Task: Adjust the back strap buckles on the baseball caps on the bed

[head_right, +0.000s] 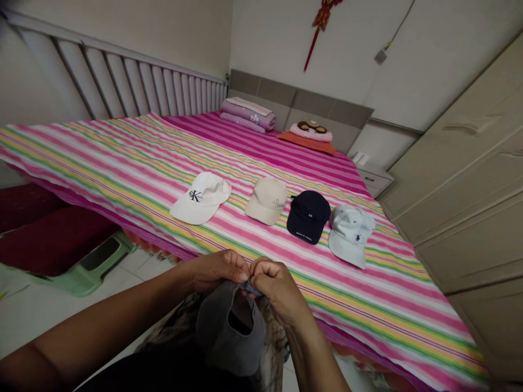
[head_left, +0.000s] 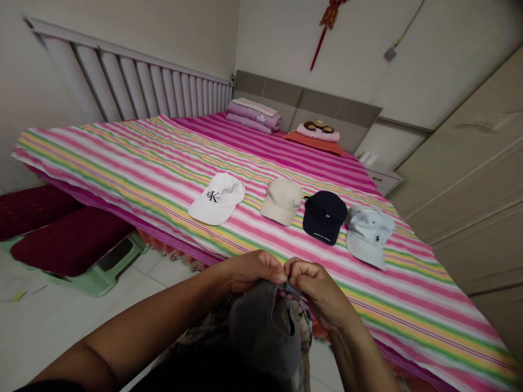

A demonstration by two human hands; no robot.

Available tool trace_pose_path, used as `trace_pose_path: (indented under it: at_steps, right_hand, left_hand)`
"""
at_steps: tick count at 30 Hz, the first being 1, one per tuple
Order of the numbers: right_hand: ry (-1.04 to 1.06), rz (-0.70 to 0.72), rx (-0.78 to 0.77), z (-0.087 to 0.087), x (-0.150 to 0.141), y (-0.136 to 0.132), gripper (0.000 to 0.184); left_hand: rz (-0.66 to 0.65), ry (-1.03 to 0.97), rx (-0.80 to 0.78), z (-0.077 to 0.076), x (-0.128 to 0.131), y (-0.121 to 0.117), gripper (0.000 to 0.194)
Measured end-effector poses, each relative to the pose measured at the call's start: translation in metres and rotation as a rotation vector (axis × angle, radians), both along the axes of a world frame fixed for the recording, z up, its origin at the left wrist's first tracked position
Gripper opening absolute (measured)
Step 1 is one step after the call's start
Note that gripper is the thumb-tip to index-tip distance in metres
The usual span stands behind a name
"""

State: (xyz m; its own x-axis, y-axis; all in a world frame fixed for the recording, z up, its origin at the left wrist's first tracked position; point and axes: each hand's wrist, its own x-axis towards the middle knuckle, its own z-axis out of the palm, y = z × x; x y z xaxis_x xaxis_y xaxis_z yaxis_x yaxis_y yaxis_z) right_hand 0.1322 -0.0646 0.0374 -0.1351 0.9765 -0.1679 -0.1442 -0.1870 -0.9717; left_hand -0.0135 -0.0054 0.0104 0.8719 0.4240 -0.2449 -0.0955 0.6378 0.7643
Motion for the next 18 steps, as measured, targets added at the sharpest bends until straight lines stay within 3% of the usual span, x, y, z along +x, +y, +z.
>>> trace_pose_path:
  at_steps: [18]
  right_hand:
    - [-0.035, 0.036, 0.022, 0.0, 0.0036, -0.0011, 0.015]
  left_hand:
    - [-0.004, 0.029, -0.002, -0.0001, 0.0024, -0.0018, 0.023]
